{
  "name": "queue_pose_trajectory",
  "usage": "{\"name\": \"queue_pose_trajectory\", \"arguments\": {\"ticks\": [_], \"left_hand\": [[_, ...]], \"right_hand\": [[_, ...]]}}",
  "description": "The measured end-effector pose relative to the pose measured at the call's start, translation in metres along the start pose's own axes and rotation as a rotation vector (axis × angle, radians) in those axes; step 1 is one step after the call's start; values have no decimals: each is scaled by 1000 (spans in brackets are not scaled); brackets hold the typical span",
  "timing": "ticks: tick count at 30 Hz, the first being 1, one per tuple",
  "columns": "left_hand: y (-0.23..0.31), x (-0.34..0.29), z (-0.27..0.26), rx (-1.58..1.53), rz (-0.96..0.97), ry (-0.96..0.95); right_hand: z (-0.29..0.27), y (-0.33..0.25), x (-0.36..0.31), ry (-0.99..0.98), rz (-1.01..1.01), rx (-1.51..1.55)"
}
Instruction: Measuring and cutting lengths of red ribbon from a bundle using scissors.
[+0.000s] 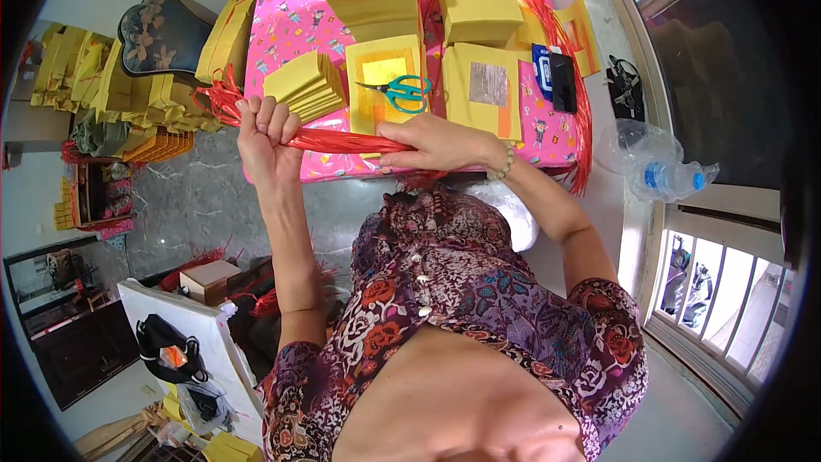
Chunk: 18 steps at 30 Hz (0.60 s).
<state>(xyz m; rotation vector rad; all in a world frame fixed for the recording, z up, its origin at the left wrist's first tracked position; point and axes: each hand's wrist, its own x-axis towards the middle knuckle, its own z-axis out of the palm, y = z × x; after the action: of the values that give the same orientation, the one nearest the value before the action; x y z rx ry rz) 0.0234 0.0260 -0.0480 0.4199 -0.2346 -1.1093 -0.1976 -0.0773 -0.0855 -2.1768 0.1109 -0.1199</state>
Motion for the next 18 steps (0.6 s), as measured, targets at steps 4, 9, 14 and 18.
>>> {"name": "queue_pose_trajectory", "arguments": {"ticks": [4,9,14,18], "left_hand": [[16,-3,5,-85,155,-46],[123,-34,-28,-110,505,-99],[231,-74,-152,28,754,170],[250,-90,-281,598,577,532]], "right_hand": [[3,12,-4,67,-47,-188],[-23,24,-50,-303,357,233],[-49,62,-100,-439,418,510],[-50,78,-118,-406,529,620]]}}
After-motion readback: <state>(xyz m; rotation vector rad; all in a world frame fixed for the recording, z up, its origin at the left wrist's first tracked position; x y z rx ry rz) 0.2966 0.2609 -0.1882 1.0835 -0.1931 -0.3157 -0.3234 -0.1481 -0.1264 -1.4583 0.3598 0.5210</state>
